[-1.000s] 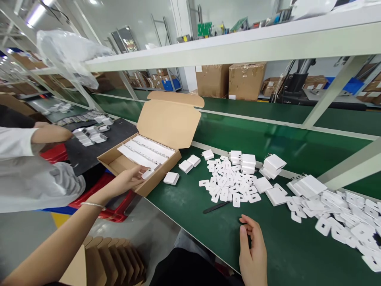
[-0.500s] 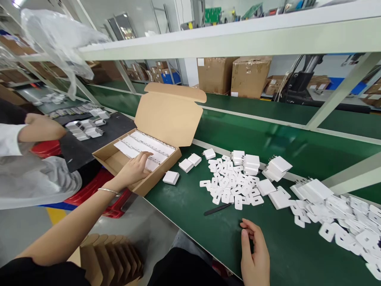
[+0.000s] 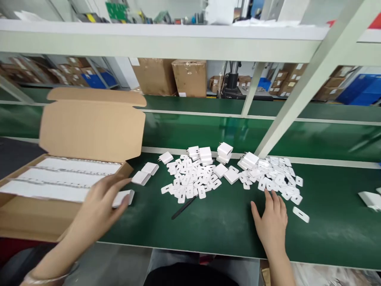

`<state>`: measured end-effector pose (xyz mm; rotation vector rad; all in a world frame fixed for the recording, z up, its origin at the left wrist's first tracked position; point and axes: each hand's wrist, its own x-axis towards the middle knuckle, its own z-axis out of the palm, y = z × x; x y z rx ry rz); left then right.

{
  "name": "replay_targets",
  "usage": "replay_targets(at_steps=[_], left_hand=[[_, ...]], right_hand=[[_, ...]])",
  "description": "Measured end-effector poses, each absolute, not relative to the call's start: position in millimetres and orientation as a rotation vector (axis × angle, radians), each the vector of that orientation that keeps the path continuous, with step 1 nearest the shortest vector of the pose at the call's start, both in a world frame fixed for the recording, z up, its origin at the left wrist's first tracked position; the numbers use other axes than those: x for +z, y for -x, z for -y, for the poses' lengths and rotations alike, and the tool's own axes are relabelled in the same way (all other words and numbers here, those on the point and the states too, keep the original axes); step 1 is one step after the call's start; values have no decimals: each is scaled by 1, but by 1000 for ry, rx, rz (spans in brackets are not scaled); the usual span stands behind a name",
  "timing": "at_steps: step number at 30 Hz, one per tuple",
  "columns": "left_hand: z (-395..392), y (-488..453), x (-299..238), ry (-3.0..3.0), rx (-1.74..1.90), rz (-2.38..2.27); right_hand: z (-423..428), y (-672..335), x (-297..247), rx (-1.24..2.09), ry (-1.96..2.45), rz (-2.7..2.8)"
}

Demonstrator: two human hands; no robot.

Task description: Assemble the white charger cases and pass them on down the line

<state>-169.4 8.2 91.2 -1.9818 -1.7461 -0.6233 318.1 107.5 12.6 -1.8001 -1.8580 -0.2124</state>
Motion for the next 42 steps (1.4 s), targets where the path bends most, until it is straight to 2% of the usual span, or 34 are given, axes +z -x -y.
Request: replay_targets(at_steps=[6, 13, 20, 25, 29, 36, 42], left_hand=[[-112, 78, 80, 2279, -850, 1685], [-232, 15, 100, 2583, -465, 1850], [-268, 5, 101, 2738, -160, 1848], [-262, 8, 108, 2773, -174, 1834], [-216, 6, 110, 2758, -346, 1776], [-102, -37, 50, 2970, -572, 1241], [-87, -43, 33, 2921, -533, 988]], right_hand=[[-111, -332, -18, -234, 1940, 1993], [-79, -327, -15, -143, 1794, 2055], [-64, -324, -8, -61, 1684, 2030], [-66, -321, -9, -71, 1702, 1957], [-64, -320, -9, -78, 1760, 1931], [-65, -318, -10, -75, 1710, 2016], [-63, -322, -2, -16, 1679, 1842]])
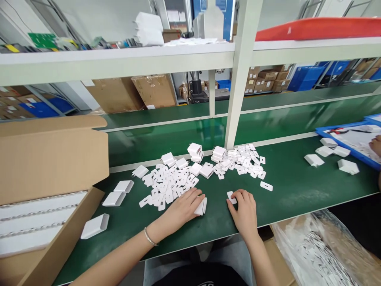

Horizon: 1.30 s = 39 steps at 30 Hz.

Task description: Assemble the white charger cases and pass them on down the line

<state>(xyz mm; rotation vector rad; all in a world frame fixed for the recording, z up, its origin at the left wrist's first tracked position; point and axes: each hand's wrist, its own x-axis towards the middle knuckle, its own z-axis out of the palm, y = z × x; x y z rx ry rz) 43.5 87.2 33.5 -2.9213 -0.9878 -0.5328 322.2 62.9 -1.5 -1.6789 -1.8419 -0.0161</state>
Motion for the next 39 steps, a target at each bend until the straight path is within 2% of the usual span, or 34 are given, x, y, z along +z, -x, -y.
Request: replay_targets(at_steps=[4, 10, 13, 16, 22, 30, 34, 39], left_hand=[[-82, -30, 46, 2997, -713, 1124], [-44, -19, 55, 3100, -1421, 1570], [-27, -16, 55, 3098, -1731, 1827], [-16, -14, 52, 3055, -1889, 1970], [-6, -17, 40, 2869, -2308, 2110], [6, -31, 22, 3014, -2353, 2147], [6, -39, 23, 3009, -2283, 2125], [5, -41, 27, 2967, -2290, 2032]], right_hand=[[-59, -320, 1, 113, 1678, 1742], [-56, -323, -7, 155, 1788, 1437], [-55, -326, -8, -5, 1825, 1486], [-51, -332, -7, -107, 1833, 1639], [-46, -346, -3, 41, 1745, 1766], [-13, -274, 55, 517, 1307, 1856], [0, -228, 75, 481, 1125, 1987], [-1, -213, 74, 481, 1101, 2009]])
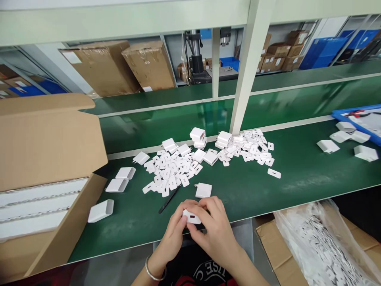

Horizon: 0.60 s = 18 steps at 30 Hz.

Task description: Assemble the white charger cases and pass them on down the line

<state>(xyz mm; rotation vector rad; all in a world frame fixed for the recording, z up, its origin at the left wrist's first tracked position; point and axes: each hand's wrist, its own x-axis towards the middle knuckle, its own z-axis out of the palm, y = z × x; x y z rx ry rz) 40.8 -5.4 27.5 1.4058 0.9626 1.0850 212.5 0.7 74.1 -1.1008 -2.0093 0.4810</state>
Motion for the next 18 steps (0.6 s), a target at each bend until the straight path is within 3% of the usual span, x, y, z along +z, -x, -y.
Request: replay_targets(at_steps=[11, 18], left_hand=[[11, -44, 8, -1518, 1294, -966], [5, -35, 14, -1536, 1074, -1135]], right_hand=[[3, -206, 47, 1320, 1143, 1548], [-10, -198, 26, 1288, 1168, 1436]])
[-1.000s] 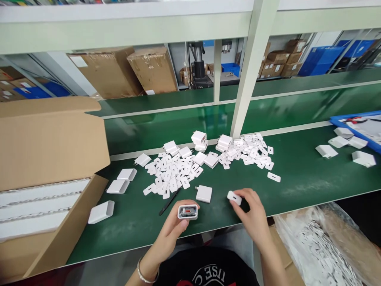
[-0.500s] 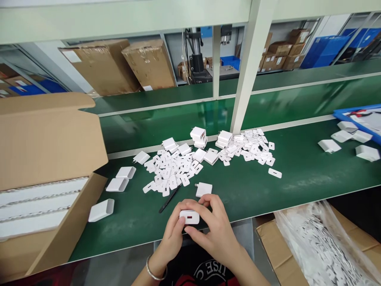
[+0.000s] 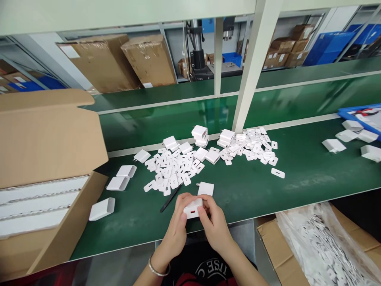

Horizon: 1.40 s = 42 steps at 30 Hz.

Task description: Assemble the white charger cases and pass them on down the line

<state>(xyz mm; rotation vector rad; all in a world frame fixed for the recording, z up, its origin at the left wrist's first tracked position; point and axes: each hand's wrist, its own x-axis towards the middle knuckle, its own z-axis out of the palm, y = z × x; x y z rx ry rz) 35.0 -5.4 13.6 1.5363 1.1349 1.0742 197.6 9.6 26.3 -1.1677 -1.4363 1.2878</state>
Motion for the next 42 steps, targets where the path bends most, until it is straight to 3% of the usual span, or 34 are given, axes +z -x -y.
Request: replay_targets(at_steps=[11, 26, 33, 42], left_hand=[[-7, -31, 3, -1503, 1224, -1112], [0, -29, -1, -1454, 1156, -1072], [-1, -28, -5, -1509, 1240, -1058], [0, -28, -4, -1435, 1221, -1034]], right_hand=[[-24, -194, 22, 1273, 1264, 1559], [-20, -193, 18, 1142, 1201, 1576], [-20, -200, 20, 1279, 1213, 1685], [-21, -201, 19, 1212, 1185, 1705]])
